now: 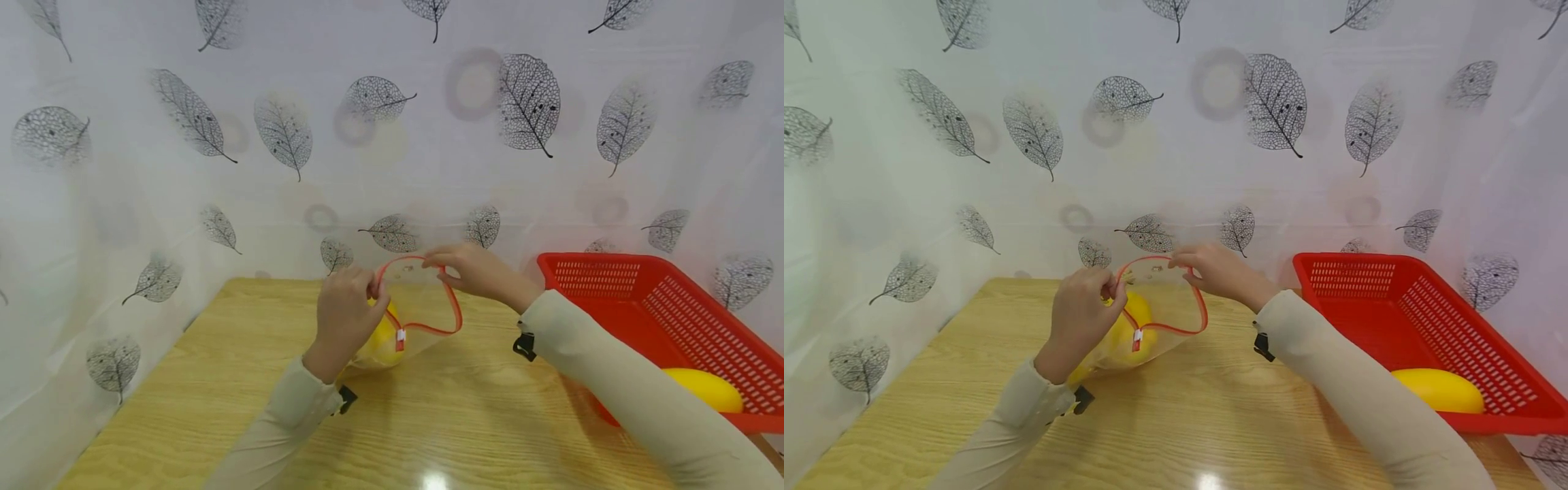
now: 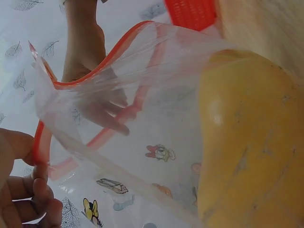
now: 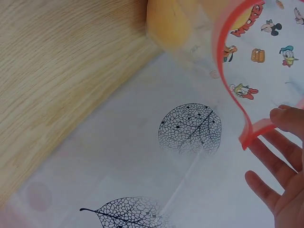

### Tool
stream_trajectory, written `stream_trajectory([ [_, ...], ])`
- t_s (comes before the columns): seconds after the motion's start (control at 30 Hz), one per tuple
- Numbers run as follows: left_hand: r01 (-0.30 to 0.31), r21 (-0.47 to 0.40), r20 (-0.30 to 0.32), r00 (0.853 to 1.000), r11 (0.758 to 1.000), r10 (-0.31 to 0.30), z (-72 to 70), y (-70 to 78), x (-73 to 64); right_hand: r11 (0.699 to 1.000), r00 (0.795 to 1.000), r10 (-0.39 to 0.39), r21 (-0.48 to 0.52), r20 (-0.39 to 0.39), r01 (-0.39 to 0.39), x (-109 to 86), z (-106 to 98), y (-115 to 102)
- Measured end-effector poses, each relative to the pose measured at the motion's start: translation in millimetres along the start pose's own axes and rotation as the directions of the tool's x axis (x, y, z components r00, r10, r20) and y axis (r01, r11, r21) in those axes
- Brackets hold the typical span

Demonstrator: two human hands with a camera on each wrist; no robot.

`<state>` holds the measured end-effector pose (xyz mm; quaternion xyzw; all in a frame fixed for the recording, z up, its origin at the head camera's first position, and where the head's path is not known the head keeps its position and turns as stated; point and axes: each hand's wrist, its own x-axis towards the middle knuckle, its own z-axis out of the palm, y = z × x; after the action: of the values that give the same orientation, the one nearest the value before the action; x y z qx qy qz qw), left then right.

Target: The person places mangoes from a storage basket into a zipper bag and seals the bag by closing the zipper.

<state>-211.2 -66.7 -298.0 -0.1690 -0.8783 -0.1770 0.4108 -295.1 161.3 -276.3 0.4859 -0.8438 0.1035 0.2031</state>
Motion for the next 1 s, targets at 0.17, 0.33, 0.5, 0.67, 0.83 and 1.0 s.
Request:
stream_trajectory([
  [0.17, -0.018, 0.004, 0.021, 1.0, 1.0, 0.017, -1.1, -2.4, -2.1, 1.0, 1.0, 0.018, -0.023, -0.005, -0.018, -10.2, -9, -6],
  [0.33, -0.032, 0.025, 0.035, 0.999, 0.999, 0.031, -2.6, -4.9, -4.4, 0.992, 0.992, 0.12, -0.055, 0.046, -0.117, -22.5, -24, -8],
  [0.5, -0.04, 0.035, 0.035, 0.999, 0.999, 0.039, -4.3, -7.1, -5.6, 0.965, 0.96, 0.255, -0.094, 0.114, -0.245, -38.8, -43, -1],
  [0.67, -0.045, 0.03, 0.029, 0.999, 0.999, 0.044, -5.9, -8.0, -5.9, 0.913, 0.895, 0.405, -0.124, 0.188, -0.388, -64.9, -63, 12],
  [0.83, -0.057, 0.023, 0.02, 0.998, 0.998, 0.056, -6.7, -10.0, -6.9, 0.87, 0.825, 0.492, -0.133, 0.279, -0.474, -95.9, -77, 27],
  [1.0, -0.064, 0.016, 0.008, 0.998, 0.998, 0.063, -5.5, -12.1, -8.5, 0.831, 0.759, 0.542, -0.099, 0.361, -0.547, -126.6, -83, 45],
])
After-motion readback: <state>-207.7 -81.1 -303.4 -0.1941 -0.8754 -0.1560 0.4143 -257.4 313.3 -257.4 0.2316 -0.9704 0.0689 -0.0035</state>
